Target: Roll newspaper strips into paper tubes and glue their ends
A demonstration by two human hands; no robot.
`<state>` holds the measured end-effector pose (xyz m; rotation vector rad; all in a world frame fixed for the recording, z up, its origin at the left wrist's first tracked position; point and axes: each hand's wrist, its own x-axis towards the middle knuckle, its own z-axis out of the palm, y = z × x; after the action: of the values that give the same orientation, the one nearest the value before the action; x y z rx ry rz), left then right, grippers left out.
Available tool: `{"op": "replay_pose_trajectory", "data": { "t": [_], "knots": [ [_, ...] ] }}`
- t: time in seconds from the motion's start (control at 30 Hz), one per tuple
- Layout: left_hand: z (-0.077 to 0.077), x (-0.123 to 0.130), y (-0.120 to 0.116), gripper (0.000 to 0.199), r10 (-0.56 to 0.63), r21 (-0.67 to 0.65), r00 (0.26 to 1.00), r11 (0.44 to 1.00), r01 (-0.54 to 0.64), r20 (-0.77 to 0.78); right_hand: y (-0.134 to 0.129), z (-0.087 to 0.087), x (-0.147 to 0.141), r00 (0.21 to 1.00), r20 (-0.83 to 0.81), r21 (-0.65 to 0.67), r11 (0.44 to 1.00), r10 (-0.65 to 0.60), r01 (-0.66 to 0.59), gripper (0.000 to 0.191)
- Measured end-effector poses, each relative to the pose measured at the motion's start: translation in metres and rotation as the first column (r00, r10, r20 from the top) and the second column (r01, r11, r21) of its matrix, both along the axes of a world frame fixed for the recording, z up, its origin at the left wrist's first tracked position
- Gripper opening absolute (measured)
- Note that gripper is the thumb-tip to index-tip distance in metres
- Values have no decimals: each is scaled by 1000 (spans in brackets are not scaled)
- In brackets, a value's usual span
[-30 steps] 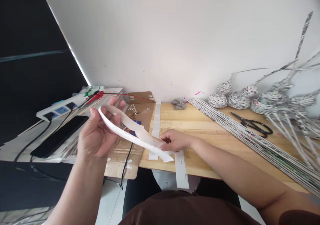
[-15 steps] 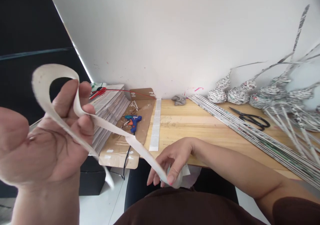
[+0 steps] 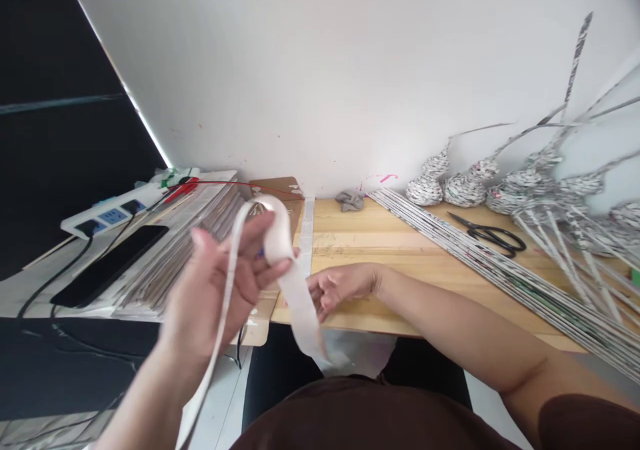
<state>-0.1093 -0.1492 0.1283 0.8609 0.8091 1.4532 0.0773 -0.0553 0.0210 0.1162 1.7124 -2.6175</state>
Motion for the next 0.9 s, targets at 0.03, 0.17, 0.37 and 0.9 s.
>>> {"op": "replay_pose_trajectory", "data": {
  "t": [0.03,0.17,0.37,0.9],
  "knots": [
    [-15,6,4,57,-66,-66,998,996,65,-17,4,1,2,995,-34,0,995,-98,98,58],
    [-62,25,14,55,-150,-237,988,962,134,-48,15,7,9,910,-145,-14,921,-388,390,51],
    [-91,38,12,53,-161,-352,986,922,161,29,18,3,3,815,-112,110,808,-568,578,40],
    [-100,41,5,45,-272,-393,958,874,286,92,35,-16,7,754,-1,42,754,-656,656,62]
  ]
}}
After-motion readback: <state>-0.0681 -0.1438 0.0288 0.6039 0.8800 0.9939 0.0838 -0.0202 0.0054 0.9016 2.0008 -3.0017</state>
